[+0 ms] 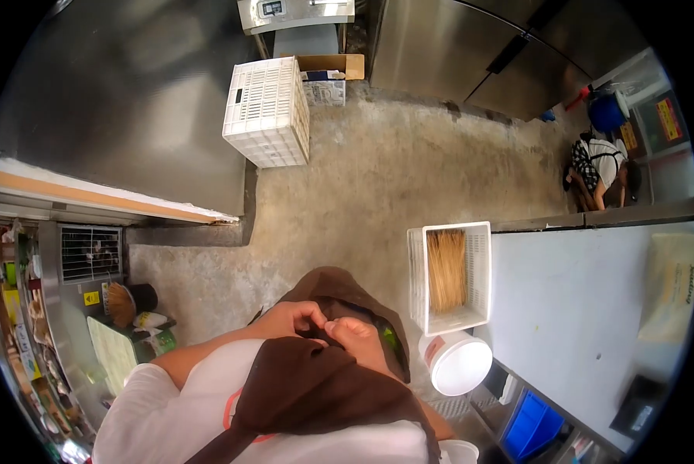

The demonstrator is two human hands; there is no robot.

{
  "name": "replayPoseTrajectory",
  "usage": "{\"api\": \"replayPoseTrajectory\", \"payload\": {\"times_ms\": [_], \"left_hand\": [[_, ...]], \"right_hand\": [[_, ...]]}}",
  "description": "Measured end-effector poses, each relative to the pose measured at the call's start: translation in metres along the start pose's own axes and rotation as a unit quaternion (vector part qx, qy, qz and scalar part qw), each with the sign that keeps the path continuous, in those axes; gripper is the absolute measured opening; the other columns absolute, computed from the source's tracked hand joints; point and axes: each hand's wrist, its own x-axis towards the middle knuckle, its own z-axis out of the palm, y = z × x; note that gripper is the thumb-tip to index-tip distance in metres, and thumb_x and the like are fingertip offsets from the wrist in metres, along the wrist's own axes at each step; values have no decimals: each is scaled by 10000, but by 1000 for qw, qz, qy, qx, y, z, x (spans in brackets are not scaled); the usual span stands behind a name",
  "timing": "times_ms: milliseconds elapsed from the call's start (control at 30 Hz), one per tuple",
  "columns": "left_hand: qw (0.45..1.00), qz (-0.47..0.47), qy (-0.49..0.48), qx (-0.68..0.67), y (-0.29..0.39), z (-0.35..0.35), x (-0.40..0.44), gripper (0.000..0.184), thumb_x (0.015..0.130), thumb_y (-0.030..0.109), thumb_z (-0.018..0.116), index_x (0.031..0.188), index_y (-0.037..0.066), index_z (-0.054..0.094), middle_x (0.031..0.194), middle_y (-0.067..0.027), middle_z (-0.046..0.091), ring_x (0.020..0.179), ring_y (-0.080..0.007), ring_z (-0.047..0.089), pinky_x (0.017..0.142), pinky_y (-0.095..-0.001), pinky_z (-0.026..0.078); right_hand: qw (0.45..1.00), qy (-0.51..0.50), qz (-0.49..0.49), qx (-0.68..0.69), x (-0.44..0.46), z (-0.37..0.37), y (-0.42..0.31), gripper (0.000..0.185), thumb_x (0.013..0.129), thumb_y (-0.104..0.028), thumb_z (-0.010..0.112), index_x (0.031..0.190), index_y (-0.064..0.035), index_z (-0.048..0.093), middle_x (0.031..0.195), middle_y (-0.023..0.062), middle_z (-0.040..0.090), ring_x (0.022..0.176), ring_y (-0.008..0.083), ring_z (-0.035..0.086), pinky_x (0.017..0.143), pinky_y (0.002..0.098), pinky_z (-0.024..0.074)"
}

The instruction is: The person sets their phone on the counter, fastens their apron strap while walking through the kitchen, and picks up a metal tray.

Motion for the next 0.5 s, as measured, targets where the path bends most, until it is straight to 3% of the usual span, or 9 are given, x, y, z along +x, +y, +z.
{"api": "replayPoseTrajectory", "payload": {"times_ms": [133,200,233,300,333,400,433,500], "left_hand": [[1000,-19,6,16,16,-2,8,304,632,235,738,783,71,530,692,29,496,570,-39,396,555,-197,341],[1000,-22,-5,11,16,-1,20,297,636,224,736,773,71,522,681,30,481,574,-42,389,553,-195,336],[1000,-8,-7,-15,7,0,27,287,640,208,733,763,70,513,674,29,472,576,-42,385,550,-194,334],[999,-3,-21,-33,-2,-3,43,265,661,160,720,748,71,487,669,27,458,588,-42,383,544,-196,329],[999,-5,-37,-26,-4,-3,51,265,661,160,720,748,71,487,669,27,458,588,-42,383,544,-196,329],[992,30,-43,-118,-2,0,71,247,681,130,707,770,68,484,700,20,490,625,-43,428,565,-205,355],[989,-2,-51,-140,14,1,79,231,697,92,689,790,63,480,740,6,517,676,-54,475,596,-214,385],[992,-24,-57,-113,33,1,100,226,700,82,685,791,60,479,752,-2,526,691,-57,490,604,-214,394]], "right_hand": [[997,10,25,70,0,-3,-14,140,790,-109,547,665,-48,535,649,-39,496,585,28,418,518,191,334],[999,-8,-23,26,10,-13,-16,167,793,-131,554,650,-48,527,629,-41,486,569,26,407,508,187,322],[999,-1,-26,34,15,-20,-17,167,793,-131,554,650,-48,527,629,-41,486,569,26,407,508,187,322],[994,-91,7,-60,29,-39,-28,215,789,-177,574,631,-47,509,606,-41,468,577,32,403,520,192,318],[996,-78,3,-49,33,-44,-38,215,789,-177,574,631,-47,509,606,-41,468,577,32,403,520,192,318],[989,-106,-36,-97,37,-51,-57,275,767,-236,611,613,-46,486,634,-25,452,601,51,409,534,207,319],[980,-103,-112,-128,47,-59,-55,307,734,-275,647,622,-43,479,691,8,455,633,72,426,554,231,336],[965,-80,-169,-187,58,-76,-72,318,724,-289,654,619,-47,476,712,19,454,643,79,432,558,241,341]]}}
